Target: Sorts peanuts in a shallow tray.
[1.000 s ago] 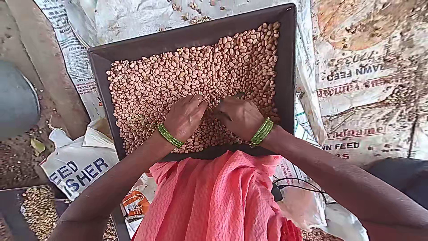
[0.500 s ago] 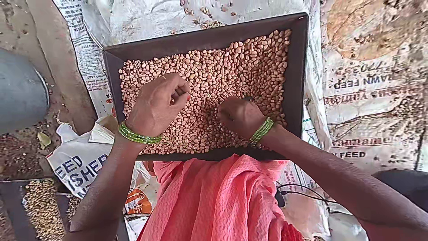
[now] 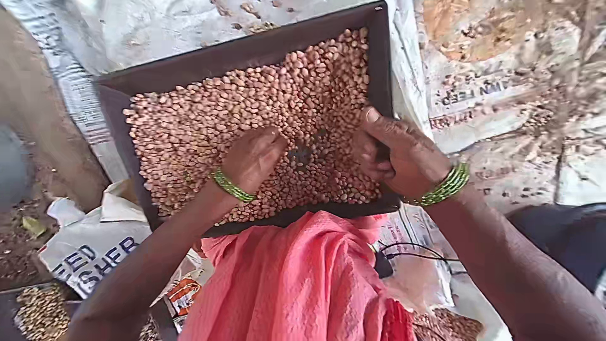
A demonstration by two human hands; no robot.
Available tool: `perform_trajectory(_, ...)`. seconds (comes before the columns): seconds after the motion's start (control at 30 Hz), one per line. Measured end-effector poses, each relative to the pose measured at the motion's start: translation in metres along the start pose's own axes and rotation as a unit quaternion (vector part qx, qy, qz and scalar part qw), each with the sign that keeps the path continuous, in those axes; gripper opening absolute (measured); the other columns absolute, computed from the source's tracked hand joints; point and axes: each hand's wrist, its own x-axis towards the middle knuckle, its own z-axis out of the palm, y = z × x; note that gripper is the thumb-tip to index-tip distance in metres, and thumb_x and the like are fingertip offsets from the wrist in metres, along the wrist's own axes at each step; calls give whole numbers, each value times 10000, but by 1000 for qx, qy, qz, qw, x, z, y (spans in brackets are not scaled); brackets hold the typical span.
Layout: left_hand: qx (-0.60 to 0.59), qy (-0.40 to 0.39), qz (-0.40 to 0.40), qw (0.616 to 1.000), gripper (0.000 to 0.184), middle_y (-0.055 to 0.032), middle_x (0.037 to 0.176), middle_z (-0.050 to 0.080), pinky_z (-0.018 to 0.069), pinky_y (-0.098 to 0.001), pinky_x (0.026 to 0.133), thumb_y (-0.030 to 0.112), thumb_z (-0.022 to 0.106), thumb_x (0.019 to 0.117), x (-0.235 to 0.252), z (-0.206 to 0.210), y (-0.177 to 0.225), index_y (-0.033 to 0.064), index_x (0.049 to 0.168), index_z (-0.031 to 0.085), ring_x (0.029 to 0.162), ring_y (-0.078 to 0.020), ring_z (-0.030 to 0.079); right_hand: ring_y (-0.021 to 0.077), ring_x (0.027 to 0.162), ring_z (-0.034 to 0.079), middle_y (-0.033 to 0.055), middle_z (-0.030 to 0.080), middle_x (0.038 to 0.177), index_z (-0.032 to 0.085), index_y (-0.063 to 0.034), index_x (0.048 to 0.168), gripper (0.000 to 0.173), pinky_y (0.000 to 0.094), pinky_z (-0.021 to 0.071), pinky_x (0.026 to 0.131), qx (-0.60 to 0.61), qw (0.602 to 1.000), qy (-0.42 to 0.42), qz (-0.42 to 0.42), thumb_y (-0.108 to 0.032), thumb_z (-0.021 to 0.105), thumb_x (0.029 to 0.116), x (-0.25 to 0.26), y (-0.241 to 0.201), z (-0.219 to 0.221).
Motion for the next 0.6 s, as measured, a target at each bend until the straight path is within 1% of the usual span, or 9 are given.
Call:
perform_trajectory(0.1,9,-1,33,999,183,-293,1018,653,561,-571,841,69,587,1012,-2,2,-4,-84,1045,683,947,-478,679,-12,409,313,-117,401,522,428,-245,634,492,152,256,385,-50,994,19,-93,-314,334,1112,-17,-10,-22)
perform_trajectory(0.17,20,1,35,999,182,-287,1006,654,561,-562,836,80,590,1018,-5,1,-5,-79,1032,677,929,-472,681,-33,419,319,-146,395,520,446,-251,646,463,153,261,397,-160,978,43,-130,-331,408,1100,-25,-12,-29)
perform_trajectory(0.23,32,-8,22,999,183,-283,1013,652,557,-555,845,87,592,1022,-6,0,-2,-73,1047,678,951,-470,678,-29,505,430,-130,477,607,573,-206,763,382,199,372,475,-361,921,60,-130,-378,447,1080,-34,-10,-32)
perform_trajectory(0.27,41,-12,17,999,186,-281,1017,651,555,-550,843,88,592,1025,-7,-1,-1,-74,1060,677,956,-468,676,45,608,548,-51,586,707,666,-134,898,356,293,472,575,-434,891,42,-124,-364,467,1082,-38,-9,-30)
perform_trajectory(0.3,47,-17,15,999,184,-285,1021,650,554,-551,846,78,594,1023,-6,-2,1,-79,1068,678,958,-471,674,126,657,620,15,650,760,700,-98,1016,324,377,518,613,-490,863,26,-123,-328,482,1080,-40,-6,-27)
perform_trajectory(0.33,52,-26,13,998,177,-290,1030,650,553,-553,850,64,595,1020,-6,-3,2,-84,1073,676,963,-474,672,214,632,640,68,659,745,700,-79,1086,288,451,516,578,-537,834,18,-126,-277,493,1069,-40,0,-22)
perform_trajectory(0.43,71,-28,32,997,153,-275,996,644,557,-534,823,57,596,1016,-3,-3,0,-76,1028,670,923,-459,675,407,585,667,170,661,719,675,-58,1132,219,553,499,476,-669,731,32,-127,-166,504,1050,-38,13,-7)
perform_trajectory(0.53,78,6,62,995,182,-271,949,640,558,-515,761,68,555,1009,-1,2,-5,-82,973,651,879,-451,679,415,610,662,196,640,757,636,-7,1057,109,498,482,464,-757,648,18,-85,-1,539,1006,-31,15,10)
perform_trajectory(0.6,48,28,45,997,206,-275,961,654,567,-531,765,98,558,996,1,0,-5,-78,991,665,890,-456,691,414,679,683,211,660,825,616,12,1085,146,481,490,502,-788,615,-15,-25,72,530,984,-26,11,22)
